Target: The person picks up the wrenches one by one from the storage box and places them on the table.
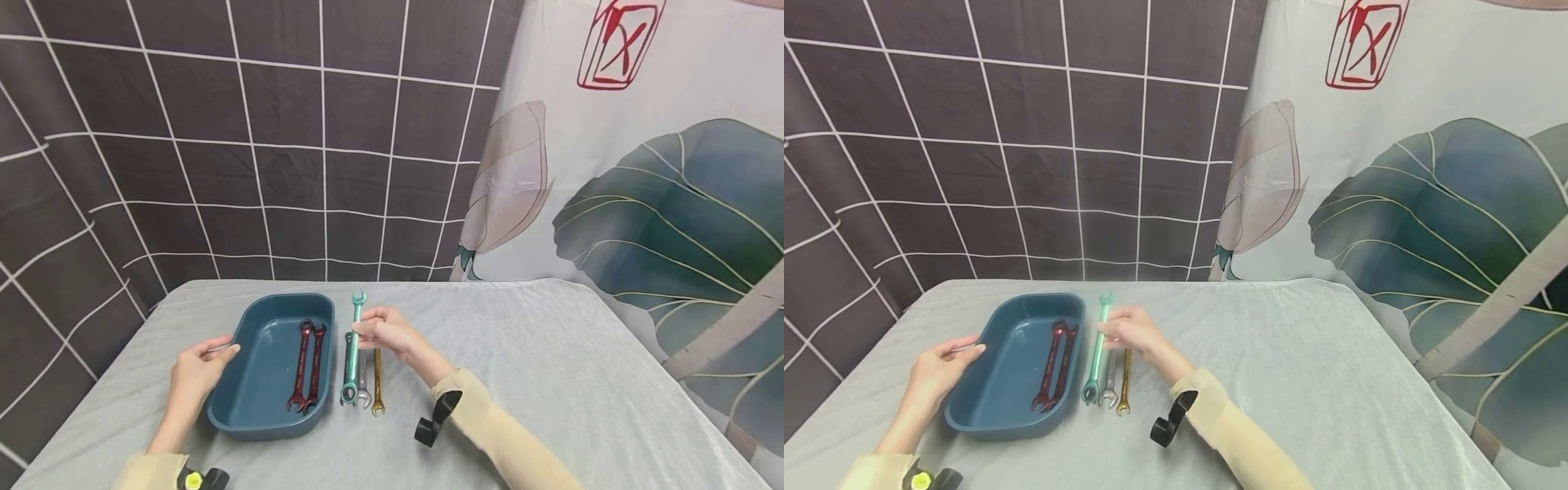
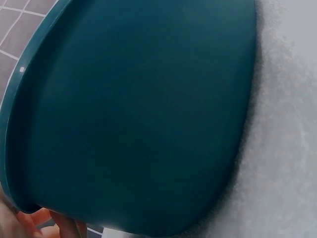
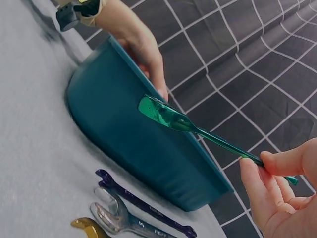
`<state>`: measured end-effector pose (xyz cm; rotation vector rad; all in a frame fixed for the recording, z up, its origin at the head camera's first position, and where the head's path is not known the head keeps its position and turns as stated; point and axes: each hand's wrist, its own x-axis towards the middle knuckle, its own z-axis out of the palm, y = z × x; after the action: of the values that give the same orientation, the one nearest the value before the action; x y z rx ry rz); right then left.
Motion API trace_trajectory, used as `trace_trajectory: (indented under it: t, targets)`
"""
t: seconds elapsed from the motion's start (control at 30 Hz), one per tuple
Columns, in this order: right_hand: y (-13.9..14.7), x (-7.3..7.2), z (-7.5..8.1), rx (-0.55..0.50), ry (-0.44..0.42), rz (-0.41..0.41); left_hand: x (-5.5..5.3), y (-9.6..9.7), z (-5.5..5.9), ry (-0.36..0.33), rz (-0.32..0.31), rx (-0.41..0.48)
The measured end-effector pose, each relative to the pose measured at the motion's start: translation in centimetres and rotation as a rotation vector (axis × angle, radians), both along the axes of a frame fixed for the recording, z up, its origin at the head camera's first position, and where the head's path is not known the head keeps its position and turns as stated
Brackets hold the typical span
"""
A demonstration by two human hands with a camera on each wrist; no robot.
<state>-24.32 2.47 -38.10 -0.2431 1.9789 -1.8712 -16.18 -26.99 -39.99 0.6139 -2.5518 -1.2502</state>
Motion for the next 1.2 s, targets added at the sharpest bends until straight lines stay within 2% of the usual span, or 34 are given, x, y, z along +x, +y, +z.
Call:
trace_trajectory:
  t: [0.3,1.2]
  targets:
    - [0.8,0.4,-0.2,-0.003,-0.019,-0.014,-0.1,0.0,0.1,0.006,-0.002,-0.002]
    - [2.9,0.0,-2.6,0.022,-0.046,-0.041,0.1,0.1,0.1,-0.009,0.001,0.01]
